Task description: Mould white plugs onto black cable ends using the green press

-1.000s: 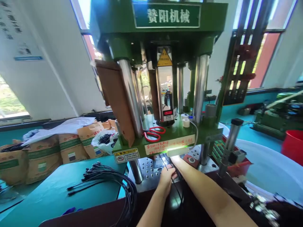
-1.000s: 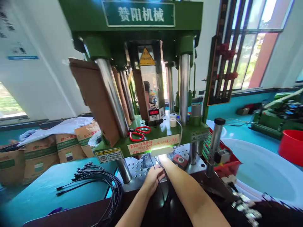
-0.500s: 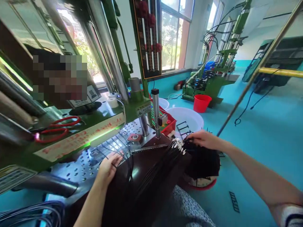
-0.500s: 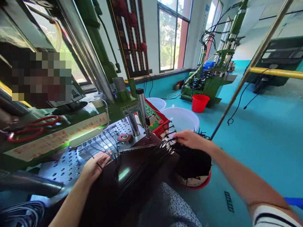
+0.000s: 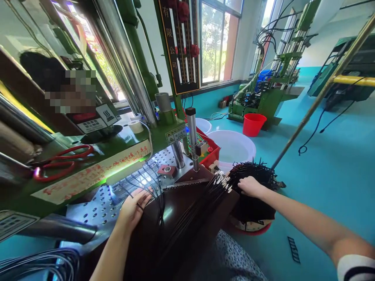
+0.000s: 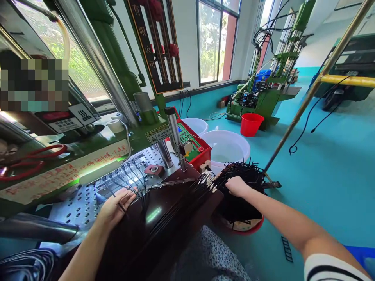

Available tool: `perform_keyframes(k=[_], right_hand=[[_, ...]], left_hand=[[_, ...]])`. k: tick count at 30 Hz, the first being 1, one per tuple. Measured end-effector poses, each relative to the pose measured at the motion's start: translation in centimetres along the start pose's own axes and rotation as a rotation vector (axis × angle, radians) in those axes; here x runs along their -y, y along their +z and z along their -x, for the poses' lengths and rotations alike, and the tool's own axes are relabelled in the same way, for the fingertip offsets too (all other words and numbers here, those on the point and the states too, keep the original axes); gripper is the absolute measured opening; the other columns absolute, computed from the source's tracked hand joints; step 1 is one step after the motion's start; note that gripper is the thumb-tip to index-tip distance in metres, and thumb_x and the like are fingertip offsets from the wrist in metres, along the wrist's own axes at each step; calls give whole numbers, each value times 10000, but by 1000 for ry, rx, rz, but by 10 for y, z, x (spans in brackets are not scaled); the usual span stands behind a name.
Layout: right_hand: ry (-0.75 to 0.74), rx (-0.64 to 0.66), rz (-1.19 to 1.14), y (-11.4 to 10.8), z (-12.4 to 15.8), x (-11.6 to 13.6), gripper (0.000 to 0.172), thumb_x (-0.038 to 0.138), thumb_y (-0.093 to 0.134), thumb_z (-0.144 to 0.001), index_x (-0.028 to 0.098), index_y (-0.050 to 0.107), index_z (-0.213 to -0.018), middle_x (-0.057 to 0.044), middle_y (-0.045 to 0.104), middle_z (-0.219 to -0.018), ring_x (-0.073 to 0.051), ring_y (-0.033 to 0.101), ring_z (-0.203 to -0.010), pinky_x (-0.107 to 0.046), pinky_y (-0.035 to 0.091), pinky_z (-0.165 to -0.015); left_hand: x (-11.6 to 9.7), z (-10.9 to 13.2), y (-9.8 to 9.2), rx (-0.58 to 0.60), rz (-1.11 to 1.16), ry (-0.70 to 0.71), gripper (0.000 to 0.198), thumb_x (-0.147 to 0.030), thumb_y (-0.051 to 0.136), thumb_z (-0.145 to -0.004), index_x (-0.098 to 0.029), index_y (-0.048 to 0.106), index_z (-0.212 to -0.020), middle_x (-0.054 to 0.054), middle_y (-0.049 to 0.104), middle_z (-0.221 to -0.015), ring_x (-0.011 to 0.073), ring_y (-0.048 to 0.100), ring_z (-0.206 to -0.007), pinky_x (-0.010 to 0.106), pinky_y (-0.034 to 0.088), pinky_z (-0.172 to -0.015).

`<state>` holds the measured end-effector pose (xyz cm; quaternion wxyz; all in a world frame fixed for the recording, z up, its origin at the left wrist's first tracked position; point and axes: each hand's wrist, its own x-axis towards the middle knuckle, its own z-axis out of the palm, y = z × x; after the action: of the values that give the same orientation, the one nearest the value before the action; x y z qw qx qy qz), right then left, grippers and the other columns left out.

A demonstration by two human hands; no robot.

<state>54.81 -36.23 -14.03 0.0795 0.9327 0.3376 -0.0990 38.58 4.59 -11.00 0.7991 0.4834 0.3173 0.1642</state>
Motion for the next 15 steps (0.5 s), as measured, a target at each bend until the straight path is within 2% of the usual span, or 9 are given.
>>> perform_keyframes(k=[2, 4, 8, 10, 12, 13, 15], right_hand=[[3, -2, 15, -6, 4, 2, 104, 145, 644, -663, 111, 684, -751, -189, 668, -824, -313, 627, -807, -363, 439, -669], [9, -9, 22, -24, 9, 0, 91, 152, 628, -684, 109, 682, -744, -185, 667, -799, -311, 629, -781, -351, 441, -636], [-62, -80, -17, -92, 10, 11, 191, 222, 486, -813, 172, 670, -797, -108, 670, -808, -234, 618, -752, -290, 417, -616], [-229, -160, -169, -124, -3, 37, 245, 239, 423, -848, 195, 662, -816, -56, 666, -772, -187, 601, -717, -257, 401, -612], [-430, -189, -395, -144, -29, 78, 228, 248, 437, -841, 201, 660, -819, -14, 655, -718, -153, 580, -654, -237, 395, -601], [-489, -190, -488, -150, -47, 103, 205, 247, 460, -832, 201, 659, -827, 0, 648, -703, -142, 575, -642, -230, 398, -604], [-494, -224, -578, -156, -87, 155, 155, 213, 510, -809, 190, 652, -865, 10, 638, -701, -134, 574, -652, -228, 408, -617]], left_hand=[[1, -1, 0, 9, 1, -1, 149, -7, 486, -740, -131, 568, -752, 31, 662, -749, 86, 625, -651, 173, 532, -628], [1, -1, 0, 10, 19, -2, 148, 0, 501, -722, -132, 564, -744, 28, 662, -743, 86, 625, -650, 174, 530, -633], [2, -1, 6, -32, 115, -3, 147, 3, 509, -705, -137, 540, -736, 31, 660, -732, 90, 626, -660, 179, 517, -646], [0, 2, 9, -13, 201, -19, 155, 0, 514, -697, -148, 520, -745, 23, 648, -702, 90, 617, -628, 198, 508, -642], [-3, 5, 11, 49, 291, -68, 158, -30, 525, -696, -169, 498, -766, 22, 641, -707, 117, 624, -636, 258, 507, -653], [-5, 7, 11, 85, 322, -100, 152, -59, 531, -700, -180, 489, -781, 31, 645, -737, 141, 632, -663, 294, 506, -660], [-7, 8, 10, 120, 354, -160, 140, -128, 544, -710, -197, 480, -814, 53, 647, -818, 186, 642, -730, 346, 499, -669]])
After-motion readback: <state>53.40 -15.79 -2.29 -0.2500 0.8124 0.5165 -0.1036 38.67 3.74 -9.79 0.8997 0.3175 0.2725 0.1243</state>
